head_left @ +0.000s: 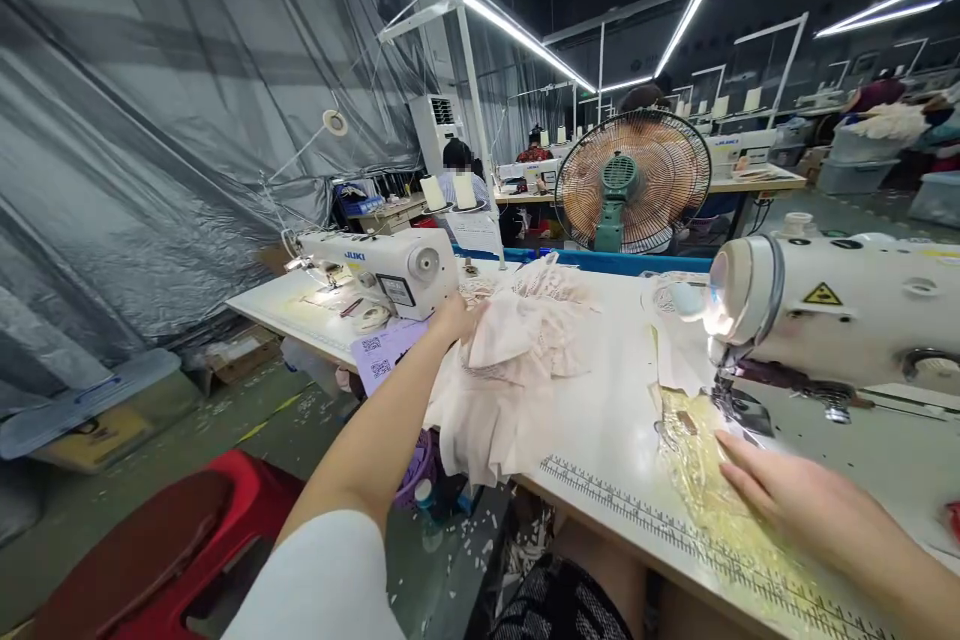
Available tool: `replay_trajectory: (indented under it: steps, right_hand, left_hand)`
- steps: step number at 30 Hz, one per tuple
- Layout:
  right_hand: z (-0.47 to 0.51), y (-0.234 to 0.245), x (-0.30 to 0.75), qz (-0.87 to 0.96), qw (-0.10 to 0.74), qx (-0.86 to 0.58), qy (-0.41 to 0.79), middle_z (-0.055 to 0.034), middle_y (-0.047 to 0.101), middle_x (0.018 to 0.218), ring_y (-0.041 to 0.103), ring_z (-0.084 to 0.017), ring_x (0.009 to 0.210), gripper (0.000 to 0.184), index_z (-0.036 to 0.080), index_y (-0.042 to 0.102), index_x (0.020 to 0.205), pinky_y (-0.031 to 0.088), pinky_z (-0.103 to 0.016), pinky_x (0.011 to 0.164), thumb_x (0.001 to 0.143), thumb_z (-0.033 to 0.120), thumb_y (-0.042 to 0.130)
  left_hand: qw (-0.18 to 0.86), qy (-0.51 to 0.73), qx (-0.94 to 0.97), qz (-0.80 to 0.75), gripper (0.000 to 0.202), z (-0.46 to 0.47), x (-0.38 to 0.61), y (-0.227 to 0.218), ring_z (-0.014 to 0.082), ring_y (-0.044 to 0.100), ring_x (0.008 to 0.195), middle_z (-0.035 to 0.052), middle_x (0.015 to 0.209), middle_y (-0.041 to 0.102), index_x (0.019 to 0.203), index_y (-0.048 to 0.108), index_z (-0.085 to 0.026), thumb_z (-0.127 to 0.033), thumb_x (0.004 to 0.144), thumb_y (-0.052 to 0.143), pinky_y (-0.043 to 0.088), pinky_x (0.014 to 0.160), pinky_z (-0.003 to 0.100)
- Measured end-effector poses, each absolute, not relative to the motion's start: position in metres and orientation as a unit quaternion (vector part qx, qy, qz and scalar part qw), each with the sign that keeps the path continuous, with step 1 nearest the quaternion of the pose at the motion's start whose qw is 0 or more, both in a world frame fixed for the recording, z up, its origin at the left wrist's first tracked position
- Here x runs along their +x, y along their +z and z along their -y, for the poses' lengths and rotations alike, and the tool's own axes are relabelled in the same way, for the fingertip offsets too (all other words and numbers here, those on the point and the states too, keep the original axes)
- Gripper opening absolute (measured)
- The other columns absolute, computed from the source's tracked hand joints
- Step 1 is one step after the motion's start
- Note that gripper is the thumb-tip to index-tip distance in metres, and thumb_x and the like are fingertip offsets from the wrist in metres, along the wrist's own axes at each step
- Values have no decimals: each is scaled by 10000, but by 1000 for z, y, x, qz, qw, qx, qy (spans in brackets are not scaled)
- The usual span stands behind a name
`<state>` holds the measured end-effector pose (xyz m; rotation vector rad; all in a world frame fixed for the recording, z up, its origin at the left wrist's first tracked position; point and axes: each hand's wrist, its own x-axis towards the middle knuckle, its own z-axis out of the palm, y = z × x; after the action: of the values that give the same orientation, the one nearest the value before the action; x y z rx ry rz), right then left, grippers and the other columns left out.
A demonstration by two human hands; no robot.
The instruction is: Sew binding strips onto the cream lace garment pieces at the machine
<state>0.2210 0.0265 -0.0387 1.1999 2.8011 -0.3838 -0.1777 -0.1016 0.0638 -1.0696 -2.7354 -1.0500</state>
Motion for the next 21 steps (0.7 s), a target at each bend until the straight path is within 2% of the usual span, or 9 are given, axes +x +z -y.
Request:
replay_trajectory:
  steps: [2, 4, 7, 10, 13, 16, 18, 20, 21]
  right_hand:
    - [-21, -39, 223, -907, 10, 404, -121, -123, 641, 1163, 633, -308, 979, 567, 140, 514, 1291, 535, -420, 689, 885, 388, 204]
    - [-18, -43, 226, -904, -37, 410, -117, -115, 641, 1166, 635, -305, 976, 559, 157, 567, 1233, 543, -418, 675, 885, 413, 213]
    - [-15, -49, 232, -899, -93, 411, -118, -114, 653, 1145, 644, -310, 943, 519, 173, 628, 1139, 545, -427, 662, 864, 425, 266]
    - [-1, -48, 235, -880, -188, 412, -143, -123, 687, 1055, 656, -301, 865, 483, 183, 655, 1061, 544, -405, 616, 847, 457, 320]
    - [29, -42, 229, -861, -279, 363, -222, -99, 685, 906, 644, -230, 724, 452, 209, 652, 1006, 528, -322, 528, 849, 525, 370]
    - [60, -34, 214, -842, -324, 323, -286, -93, 633, 1072, 632, -212, 816, 434, 244, 595, 1111, 537, -299, 567, 839, 539, 429]
    - [75, -28, 202, -833, -332, 315, -309, -131, 523, 1285, 588, -268, 1020, 605, 226, 466, 1286, 543, -369, 721, 789, 570, 488]
    - [84, -23, 192, -846, -287, 290, -343, -164, 386, 1413, 471, -329, 1192, 875, 189, 282, 1413, 483, -460, 872, 703, 628, 543]
    - [87, -20, 189, -857, -249, 273, -360, -156, 358, 1435, 426, -341, 1232, 940, 199, 233, 1435, 453, -491, 907, 673, 651, 548]
  left_hand:
    - [-26, -386, -319, 865, 256, 102, -175, 60, 282, 602, 809, 52, 571, 560, 556, 496, -182, -216, 602, 745, 439, 734, 367]
    - [-53, -443, -307, 840, 213, 102, -168, 60, 239, 598, 755, 13, 543, 532, 606, 514, -169, -140, 595, 725, 442, 699, 326]
    - [-78, -545, -304, 777, 132, 102, -148, 70, 145, 575, 680, -25, 598, 542, 830, 534, -147, -130, 721, 607, 443, 648, 253]
    - [-119, -620, -324, 704, 179, 104, -118, 92, 95, 576, 663, -18, 701, 588, 992, 498, -147, -165, 814, 506, 460, 646, 214]
    - [-203, -658, -363, 628, 181, 113, -80, 117, 109, 613, 714, 15, 780, 631, 974, 529, -144, -198, 801, 528, 493, 691, 230]
    - [-351, -696, -405, 478, 310, 129, -40, 143, 176, 645, 797, 45, 846, 659, 978, 563, -137, -215, 693, 656, 517, 740, 284]
    - [-369, -696, -428, 443, 347, 139, -16, 158, 218, 649, 875, 48, 878, 667, 1010, 577, -147, -247, 692, 675, 524, 780, 317]
    - [-354, -695, -437, 449, 304, 142, 3, 169, 243, 637, 952, 44, 894, 668, 1035, 588, -158, -289, 763, 625, 520, 823, 344]
    - [-344, -695, -437, 456, 284, 141, 10, 172, 250, 627, 984, 40, 900, 666, 1043, 592, -163, -305, 798, 591, 516, 841, 356]
